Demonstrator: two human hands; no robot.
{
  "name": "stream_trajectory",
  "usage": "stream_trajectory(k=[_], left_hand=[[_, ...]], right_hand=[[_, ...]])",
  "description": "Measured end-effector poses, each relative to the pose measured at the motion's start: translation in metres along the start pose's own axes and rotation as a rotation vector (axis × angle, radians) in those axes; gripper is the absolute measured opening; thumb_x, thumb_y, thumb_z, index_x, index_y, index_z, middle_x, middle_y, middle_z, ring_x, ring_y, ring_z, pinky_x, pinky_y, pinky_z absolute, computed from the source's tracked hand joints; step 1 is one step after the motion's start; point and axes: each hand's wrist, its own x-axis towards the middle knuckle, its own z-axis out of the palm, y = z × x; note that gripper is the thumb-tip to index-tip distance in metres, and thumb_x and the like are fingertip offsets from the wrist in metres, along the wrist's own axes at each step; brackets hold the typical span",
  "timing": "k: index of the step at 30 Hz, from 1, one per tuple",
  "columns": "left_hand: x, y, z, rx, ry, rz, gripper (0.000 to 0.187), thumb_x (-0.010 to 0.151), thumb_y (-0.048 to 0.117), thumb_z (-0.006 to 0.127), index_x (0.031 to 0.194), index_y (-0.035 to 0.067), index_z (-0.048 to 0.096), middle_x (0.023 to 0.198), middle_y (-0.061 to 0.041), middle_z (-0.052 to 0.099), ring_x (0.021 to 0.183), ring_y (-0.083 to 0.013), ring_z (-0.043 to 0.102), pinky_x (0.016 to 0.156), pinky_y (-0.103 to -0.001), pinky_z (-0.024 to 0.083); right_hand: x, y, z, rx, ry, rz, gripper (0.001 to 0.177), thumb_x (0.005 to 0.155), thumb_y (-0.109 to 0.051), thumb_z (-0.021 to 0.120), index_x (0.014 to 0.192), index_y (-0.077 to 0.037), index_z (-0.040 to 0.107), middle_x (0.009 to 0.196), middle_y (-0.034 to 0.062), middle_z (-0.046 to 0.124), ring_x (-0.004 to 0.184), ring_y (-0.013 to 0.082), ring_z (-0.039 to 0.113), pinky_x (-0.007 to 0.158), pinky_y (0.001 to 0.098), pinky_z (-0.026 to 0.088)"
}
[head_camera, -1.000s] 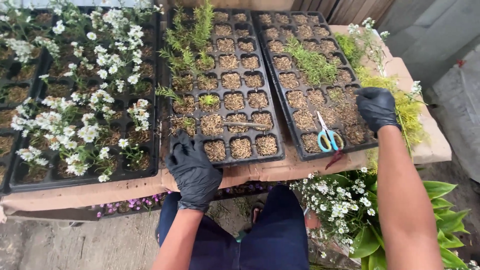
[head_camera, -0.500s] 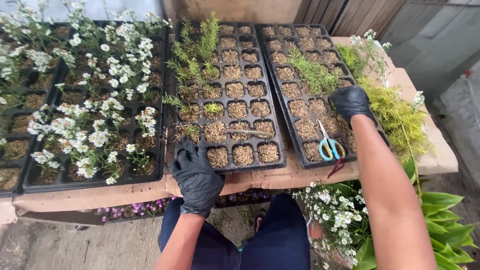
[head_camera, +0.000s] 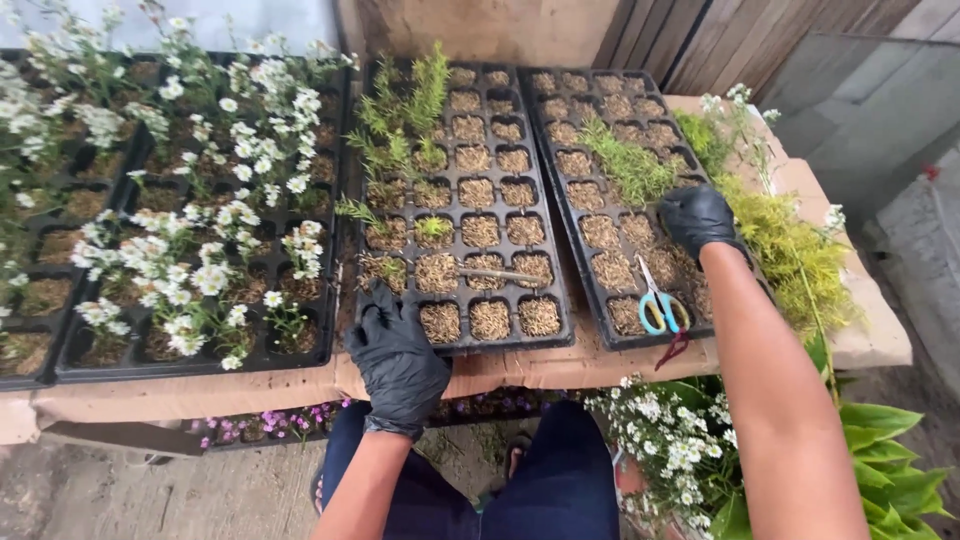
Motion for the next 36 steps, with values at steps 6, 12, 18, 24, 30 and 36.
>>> stream_trajectory(k=[6, 12, 18, 24, 30, 36], left_hand=[[0.001, -0.001, 0.004, 0.019, 0.013, -0.026, 0.091, 0.071, 0.028, 0.057, 0.159, 0.010, 0.040, 0.161, -0.027, 0.038, 0.133, -0.0484, 0.046, 0.106, -0.064, 0.034], [0.000, 0.000, 0.003, -0.009, -0.017, -0.004, 0.093, 0.071, 0.028, 0.057, 0.160, 0.011, 0.039, 0.160, -0.027, 0.039, 0.133, -0.0486, 0.046, 0.106, -0.064, 0.035], [-0.001, 0.000, 0.002, -0.024, -0.025, 0.017, 0.094, 0.071, 0.028, 0.057, 0.162, 0.011, 0.037, 0.160, -0.027, 0.039, 0.133, -0.0487, 0.046, 0.106, -0.064, 0.035], [-0.002, -0.006, 0.005, -0.002, -0.047, -0.014, 0.096, 0.071, 0.028, 0.057, 0.163, 0.011, 0.035, 0.159, -0.027, 0.040, 0.132, -0.0488, 0.046, 0.105, -0.064, 0.035], [0.006, -0.006, -0.024, -0.090, -0.056, -0.057, 0.100, 0.064, 0.025, 0.061, 0.160, 0.014, 0.037, 0.159, -0.025, 0.040, 0.135, -0.0444, 0.046, 0.105, -0.058, 0.037], [0.006, -0.007, -0.023, -0.086, -0.063, -0.050, 0.100, 0.064, 0.026, 0.061, 0.160, 0.013, 0.036, 0.159, -0.025, 0.040, 0.135, -0.0445, 0.046, 0.105, -0.059, 0.037]], right_hand=[[0.040, 0.036, 0.023, 0.124, 0.032, -0.056, 0.016, 0.094, -0.028, 0.070, 0.104, -0.019, 0.080, 0.104, 0.0155, 0.076, 0.109, 0.0403, 0.068, 0.098, 0.0513, 0.053], [0.038, 0.038, -0.014, 0.534, -0.085, 0.075, 0.026, 0.098, -0.024, 0.071, 0.117, -0.006, 0.074, 0.093, 0.0160, 0.073, 0.077, 0.0236, 0.070, 0.075, 0.0368, 0.056], [-0.001, 0.007, -0.043, 0.961, -0.050, 0.020, 0.015, 0.093, -0.006, 0.068, 0.107, -0.003, 0.073, 0.078, 0.0118, 0.066, 0.063, 0.0152, 0.063, 0.062, 0.0278, 0.055], [-0.003, -0.003, -0.053, 1.228, -0.135, 0.023, 0.006, 0.089, -0.005, 0.072, 0.093, -0.007, 0.068, 0.087, 0.0023, 0.069, 0.061, 0.0115, 0.060, 0.051, 0.0245, 0.048], [-0.094, -0.131, -0.088, 0.593, -0.302, -0.086, 0.016, 0.095, -0.017, 0.076, 0.108, -0.009, 0.077, 0.091, 0.0063, 0.071, 0.074, 0.0176, 0.054, 0.068, 0.0333, 0.050], [-0.138, -0.196, -0.041, 0.548, -0.333, -0.104, 0.016, 0.081, -0.009, 0.081, 0.097, -0.011, 0.081, 0.086, 0.0117, 0.075, 0.081, 0.0233, 0.070, 0.075, 0.0374, 0.055]])
